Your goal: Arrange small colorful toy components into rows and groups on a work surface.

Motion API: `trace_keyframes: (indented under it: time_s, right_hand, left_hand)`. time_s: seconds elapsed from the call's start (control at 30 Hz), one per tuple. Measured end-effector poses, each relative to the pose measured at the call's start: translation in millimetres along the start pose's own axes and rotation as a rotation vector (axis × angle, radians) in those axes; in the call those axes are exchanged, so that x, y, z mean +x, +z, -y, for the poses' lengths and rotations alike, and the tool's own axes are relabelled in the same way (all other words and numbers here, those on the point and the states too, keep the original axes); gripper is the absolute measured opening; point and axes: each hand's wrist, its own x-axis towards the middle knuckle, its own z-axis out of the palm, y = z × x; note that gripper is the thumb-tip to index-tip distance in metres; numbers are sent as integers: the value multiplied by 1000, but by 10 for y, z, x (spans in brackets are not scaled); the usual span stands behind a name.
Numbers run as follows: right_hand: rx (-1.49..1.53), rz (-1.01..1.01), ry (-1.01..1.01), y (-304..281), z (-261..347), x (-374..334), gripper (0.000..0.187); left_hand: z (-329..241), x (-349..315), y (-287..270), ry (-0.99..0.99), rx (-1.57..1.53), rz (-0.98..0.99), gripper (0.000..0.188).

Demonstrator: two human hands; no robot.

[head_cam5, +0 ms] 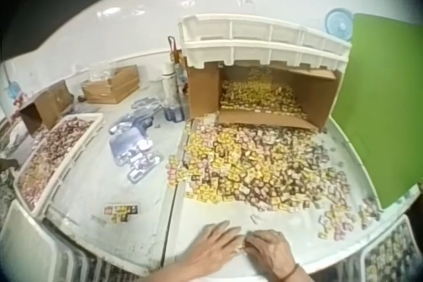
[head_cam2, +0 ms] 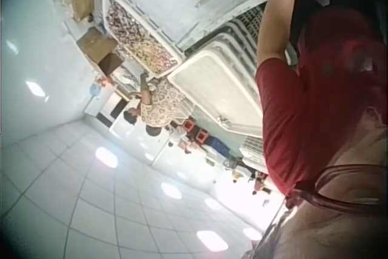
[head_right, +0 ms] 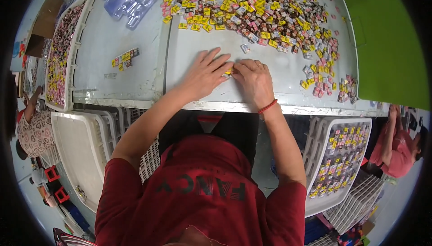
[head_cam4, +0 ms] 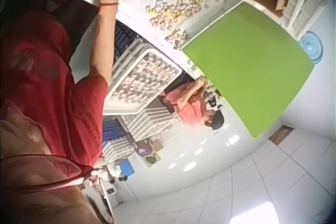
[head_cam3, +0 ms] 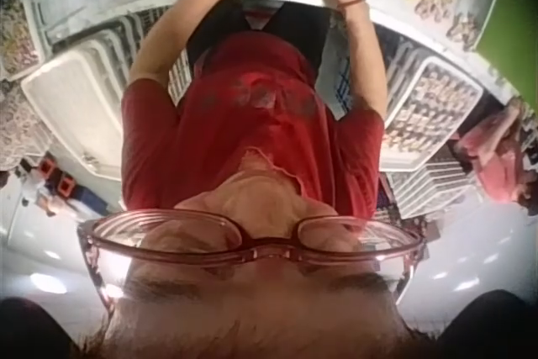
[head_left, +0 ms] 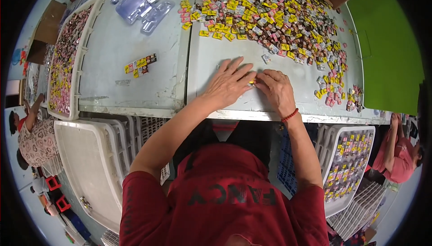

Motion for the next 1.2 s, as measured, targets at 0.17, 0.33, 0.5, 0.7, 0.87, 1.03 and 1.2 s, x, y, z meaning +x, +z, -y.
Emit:
trace_keyframes:
  time_s: [0.17,0.33,0.5,0.7,0.87,1.03,1.2]
  right_hand:
    - [-34,-2,-17,-21,6,19,24]
    - [23,25,-26,-28,-62,22,27]
    - [-51,11,-66,-23,-13,66,21]
    - [23,-94,-18,42,16,-42,19]
    - [-105,-80,-108,26,152,-153,23]
    - [-10,-103,-40,56,195,-207,26]
    - [157,-265,339,55,107,-264,22]
  left_hand:
    - [31,-2,16,28,24,63,38]
    - [1,30,-5,15,37,84,38]
    - [14,15,-8,18,44,89,38]
    - [18,15,4,13,44,96,38]
    - [5,10,-3,9,45,108,41]
    - [3,-15,0,-46,-16,100,41]
    - [7,-30,-230,-338,-217,-246,36]
